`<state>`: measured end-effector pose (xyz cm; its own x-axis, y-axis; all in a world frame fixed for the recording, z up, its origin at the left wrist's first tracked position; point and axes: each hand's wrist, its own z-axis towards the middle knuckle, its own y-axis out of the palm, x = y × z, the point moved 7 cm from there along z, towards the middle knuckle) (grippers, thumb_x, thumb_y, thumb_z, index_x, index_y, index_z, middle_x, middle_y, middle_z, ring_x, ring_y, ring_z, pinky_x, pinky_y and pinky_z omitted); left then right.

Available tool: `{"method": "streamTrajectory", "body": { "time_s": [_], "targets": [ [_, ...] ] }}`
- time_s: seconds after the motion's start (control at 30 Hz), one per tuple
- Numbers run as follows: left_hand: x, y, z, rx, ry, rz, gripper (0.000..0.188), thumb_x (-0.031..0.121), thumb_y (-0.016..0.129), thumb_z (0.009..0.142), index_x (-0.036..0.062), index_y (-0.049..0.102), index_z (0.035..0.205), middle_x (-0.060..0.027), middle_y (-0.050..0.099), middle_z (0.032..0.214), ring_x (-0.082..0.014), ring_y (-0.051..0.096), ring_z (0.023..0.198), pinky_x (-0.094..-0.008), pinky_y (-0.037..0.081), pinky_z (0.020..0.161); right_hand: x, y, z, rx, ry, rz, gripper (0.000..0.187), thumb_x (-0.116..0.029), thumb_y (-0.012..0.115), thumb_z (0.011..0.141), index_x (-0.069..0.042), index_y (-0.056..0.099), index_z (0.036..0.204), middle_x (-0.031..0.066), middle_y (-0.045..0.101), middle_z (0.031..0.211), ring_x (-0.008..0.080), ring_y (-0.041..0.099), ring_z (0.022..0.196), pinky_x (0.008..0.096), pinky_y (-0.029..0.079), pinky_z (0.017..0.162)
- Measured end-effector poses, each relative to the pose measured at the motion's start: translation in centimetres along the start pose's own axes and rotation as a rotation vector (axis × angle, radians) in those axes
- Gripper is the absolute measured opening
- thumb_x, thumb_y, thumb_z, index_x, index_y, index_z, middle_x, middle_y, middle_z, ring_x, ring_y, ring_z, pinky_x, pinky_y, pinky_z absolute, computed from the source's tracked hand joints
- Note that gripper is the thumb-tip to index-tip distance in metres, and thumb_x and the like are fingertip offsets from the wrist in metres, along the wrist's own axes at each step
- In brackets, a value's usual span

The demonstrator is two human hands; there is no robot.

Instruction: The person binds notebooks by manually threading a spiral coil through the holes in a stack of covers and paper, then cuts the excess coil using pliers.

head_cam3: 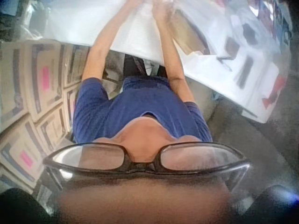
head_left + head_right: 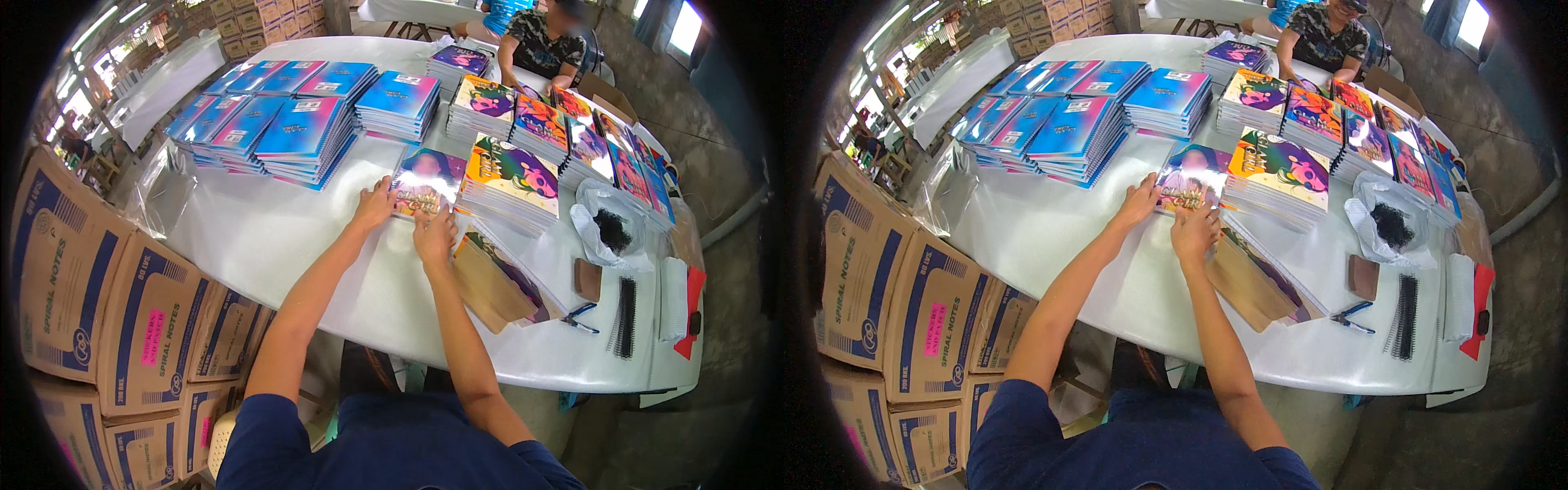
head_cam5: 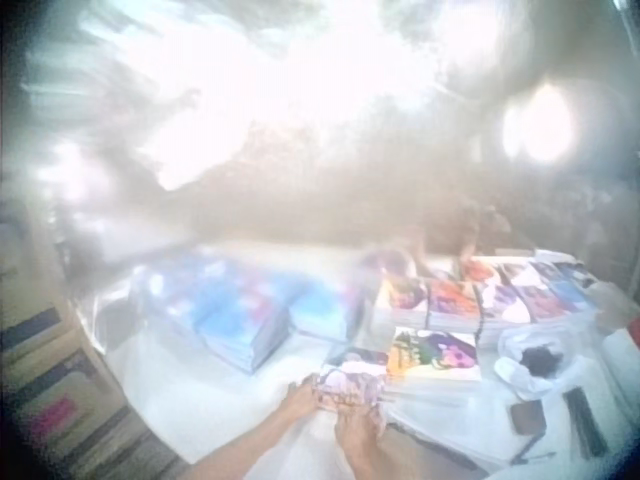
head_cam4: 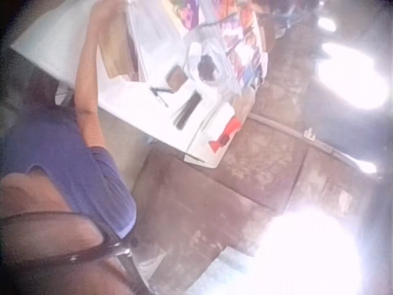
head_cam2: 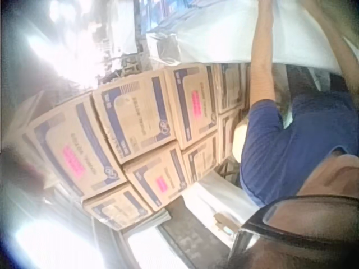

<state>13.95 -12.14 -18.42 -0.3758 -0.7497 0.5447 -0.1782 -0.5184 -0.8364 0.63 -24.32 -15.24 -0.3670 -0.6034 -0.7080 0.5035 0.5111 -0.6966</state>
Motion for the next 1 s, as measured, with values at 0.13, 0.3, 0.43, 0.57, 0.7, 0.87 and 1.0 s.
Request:
{"method": "streamTrajectory", "body": {
  "time_s": [0.13,0.3,0.43,0.57,0.7,0.87,1.0],
  "targets": [
    [-3.2,-0.3,0.1,-0.049,-0.111,-0.934,0.059,0.025,0.055,0.096,-0.003,0.029,0.142,-0.0191,0.054,0.134,-0.0254,0.059,0.116,-0.049,0.045,0.097,1.0,0.5,0.7,0.008,0.025,0.137,0.072,-0.032,0.066,0.087,0.006,0.032,0.139,0.0269,0.048,0.134,0.0454,0.043,0.123,0.0503,0.035,0.103],
    [-0.8,-1.3,-0.5,-0.335,-0.336,-1.528,0.049,0.026,0.056,0.097,0.0016,0.043,0.137,-0.0127,0.062,0.122,-0.0233,0.064,0.107,-0.0403,0.051,0.094,3.2,0.2,1.3,-0.029,0.008,0.346,0.07,-0.025,0.068,0.087,0.007,0.034,0.139,0.029,0.048,0.133,0.0443,0.044,0.122,0.0488,0.033,0.104],
    [0.1,-0.4,-0.9,-0.607,-0.462,-1.56,0.037,0.025,0.057,0.096,0.0038,0.053,0.126,-0.0132,0.063,0.119,-0.0246,0.065,0.106,-0.0437,0.055,0.091,2.6,-0.4,-0.3,-0.039,-0.127,0.221,0.068,-0.016,0.067,0.087,0.007,0.032,0.14,0.0304,0.042,0.138,0.0426,0.039,0.127,0.0472,0.031,0.107],
    [0.6,0.2,-1.6,-0.659,-0.49,-1.473,0.037,0.021,0.057,0.096,0.0017,0.051,0.127,-0.0157,0.062,0.121,-0.0281,0.064,0.108,-0.0471,0.056,0.088,1.0,-0.9,-2.0,-0.019,-0.257,0.025,0.067,-0.012,0.063,0.089,0.007,0.028,0.143,0.0296,0.036,0.143,0.0416,0.034,0.132,0.0473,0.028,0.11],
    [0.1,-0.8,-2.8,-0.617,-0.548,-1.495,0.038,0.019,0.057,0.096,-0.0005,0.048,0.128,-0.0166,0.06,0.122,-0.0315,0.063,0.108,-0.0474,0.058,0.087,0.7,-1.0,-1.9,-0.118,-0.048,0.081,0.068,-0.011,0.061,0.091,0.005,0.023,0.146,0.0271,0.034,0.145,0.0419,0.032,0.133,0.0486,0.025,0.112],
    [-1.4,-4.5,-4.8,-0.544,-0.554,-1.441,0.036,0.017,0.058,0.095,-0.0004,0.051,0.125,-0.015,0.06,0.12,-0.0295,0.064,0.106,-0.0463,0.058,0.086,0.0,-0.5,-1.9,-0.168,0.013,-0.053,0.07,-0.02,0.059,0.092,0.002,0.021,0.147,0.022,0.032,0.149,0.0397,0.03,0.135,0.0487,0.024,0.112],
    [-3.2,-6.0,-6.8,-0.543,-0.645,-1.366,0.035,0.017,0.058,0.094,0.0005,0.053,0.124,-0.0129,0.061,0.117,-0.0274,0.065,0.104,-0.0434,0.058,0.085,0.6,0.4,-1.8,-0.145,-0.057,-0.142,0.068,-0.029,0.057,0.094,0.001,0.026,0.147,0.0161,0.027,0.154,0.036,0.028,0.137,0.0478,0.023,0.112]
  ]
}}
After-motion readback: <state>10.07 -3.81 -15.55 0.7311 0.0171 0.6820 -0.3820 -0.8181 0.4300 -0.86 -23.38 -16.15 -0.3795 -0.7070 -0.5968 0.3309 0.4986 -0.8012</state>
